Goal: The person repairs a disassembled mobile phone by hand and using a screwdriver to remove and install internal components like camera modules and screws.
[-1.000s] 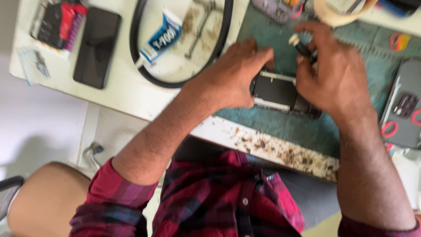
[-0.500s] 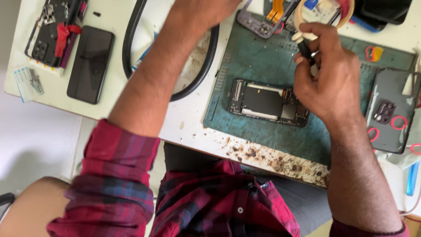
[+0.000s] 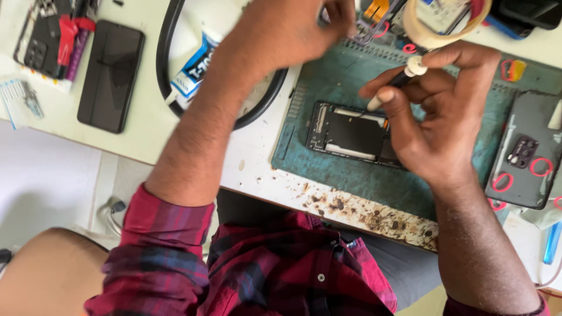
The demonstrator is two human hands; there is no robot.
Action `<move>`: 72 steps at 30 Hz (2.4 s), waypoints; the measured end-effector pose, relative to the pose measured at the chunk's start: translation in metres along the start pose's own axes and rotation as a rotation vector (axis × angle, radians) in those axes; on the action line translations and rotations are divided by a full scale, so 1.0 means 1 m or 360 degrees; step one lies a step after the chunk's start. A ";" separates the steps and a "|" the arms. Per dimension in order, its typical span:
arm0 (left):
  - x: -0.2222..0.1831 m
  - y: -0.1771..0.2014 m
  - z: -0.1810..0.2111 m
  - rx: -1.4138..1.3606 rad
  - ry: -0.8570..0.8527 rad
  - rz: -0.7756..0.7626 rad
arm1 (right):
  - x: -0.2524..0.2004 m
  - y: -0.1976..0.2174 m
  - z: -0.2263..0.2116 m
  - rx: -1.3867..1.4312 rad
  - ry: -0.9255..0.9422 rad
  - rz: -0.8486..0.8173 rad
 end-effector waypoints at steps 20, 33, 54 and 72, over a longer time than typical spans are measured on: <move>-0.011 -0.044 -0.019 -0.0095 -0.0308 0.0445 | -0.005 -0.055 -0.007 0.0123 0.0157 -0.0262; -0.015 -0.044 -0.022 -0.0024 -0.0387 0.0557 | -0.015 -0.058 -0.010 0.0095 0.0127 -0.0298; 0.000 -0.043 -0.024 -0.0041 -0.0132 0.0183 | -0.008 -0.066 -0.048 -0.0406 0.0471 -0.0392; 0.010 0.011 -0.011 0.0826 0.0063 0.0608 | 0.000 -0.069 -0.061 -0.0472 0.0602 -0.0392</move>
Point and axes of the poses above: each hand's wrist, its own x-axis towards the middle knuckle, its own y-axis out of the back of the hand, z = x × y, the point moved 8 cm from there along x, towards the middle knuckle, and after that the axes turned 3 degrees about y, right-handed, at the moved point
